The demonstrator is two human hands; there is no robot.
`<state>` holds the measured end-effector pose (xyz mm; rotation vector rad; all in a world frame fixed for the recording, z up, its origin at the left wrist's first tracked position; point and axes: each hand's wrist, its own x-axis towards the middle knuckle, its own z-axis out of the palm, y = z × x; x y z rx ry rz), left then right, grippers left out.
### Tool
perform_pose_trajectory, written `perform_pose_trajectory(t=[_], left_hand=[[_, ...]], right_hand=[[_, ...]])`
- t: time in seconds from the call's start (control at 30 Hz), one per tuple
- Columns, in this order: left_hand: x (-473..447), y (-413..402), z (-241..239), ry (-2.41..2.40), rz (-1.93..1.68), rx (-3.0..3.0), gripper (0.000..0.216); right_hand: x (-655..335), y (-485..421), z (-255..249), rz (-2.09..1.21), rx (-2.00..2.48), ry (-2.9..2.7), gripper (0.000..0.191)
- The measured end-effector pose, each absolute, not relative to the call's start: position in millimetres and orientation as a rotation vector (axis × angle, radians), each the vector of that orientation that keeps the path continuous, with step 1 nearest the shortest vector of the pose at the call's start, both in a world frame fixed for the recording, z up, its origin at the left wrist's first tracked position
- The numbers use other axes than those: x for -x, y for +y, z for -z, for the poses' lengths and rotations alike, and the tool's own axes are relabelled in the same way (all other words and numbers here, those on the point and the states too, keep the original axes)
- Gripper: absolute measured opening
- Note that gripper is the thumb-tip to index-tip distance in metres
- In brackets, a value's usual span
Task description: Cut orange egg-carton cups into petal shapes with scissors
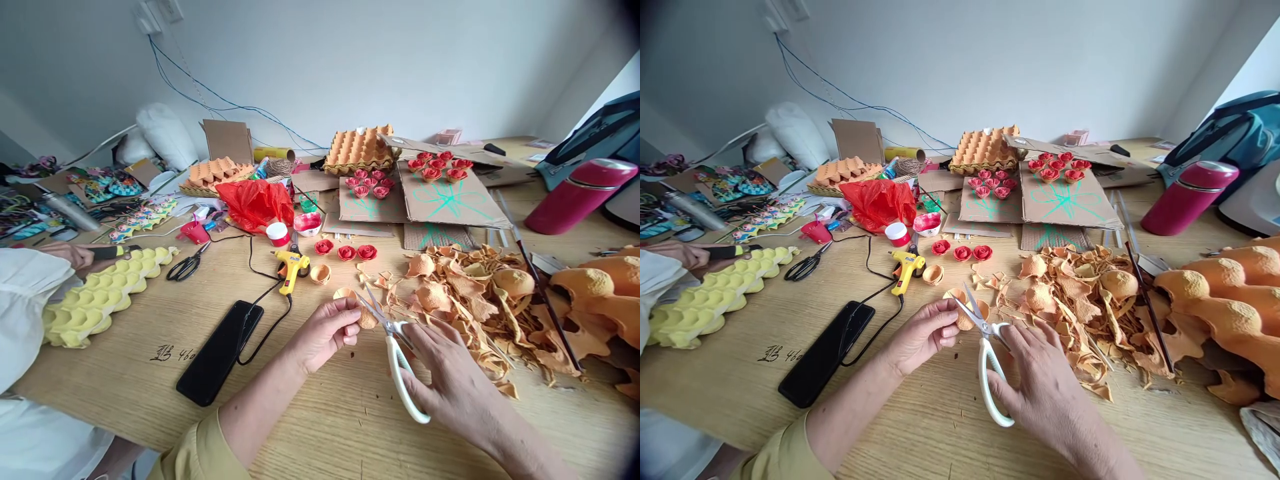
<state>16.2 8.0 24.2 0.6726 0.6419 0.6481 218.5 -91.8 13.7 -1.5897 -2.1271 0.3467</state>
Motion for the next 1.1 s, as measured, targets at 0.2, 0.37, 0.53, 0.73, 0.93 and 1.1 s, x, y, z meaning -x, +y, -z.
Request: perform_pose_trajectory(t=[0.2, 0.37, 0.53, 0.73, 0.93, 1.1], left_hand=[[-17, 8, -22, 0.64, -0.649, -0.627, 0.03], [-17, 8, -23, 0.61, -0.651, -0.624, 0.029], [-15, 7, -27, 0.583, -0.635, -0.631, 0.029], [-15, 3, -29, 0.625, -0.534, -0.69, 0.034], [-21, -8, -28, 0.666, -0.429, -0.784, 0.035], [-24, -11, -25, 0.637, -0.38, -0.727, 0.033]], right_hand=[[-216, -90, -17, -0.576, 1.556, -2.011, 0.022], [-214, -89, -19, -0.742, 1.606, -1.984, 0.024], [-213, -92, -21, -0.849, 1.641, -1.964, 0.027], [-214, -90, -13, -0.804, 1.489, -1.566, 0.022], [-210, -89, -8, -1.027, 1.308, -1.241, 0.037], [-204, -87, -8, -1.142, 1.234, -1.138, 0.038]])
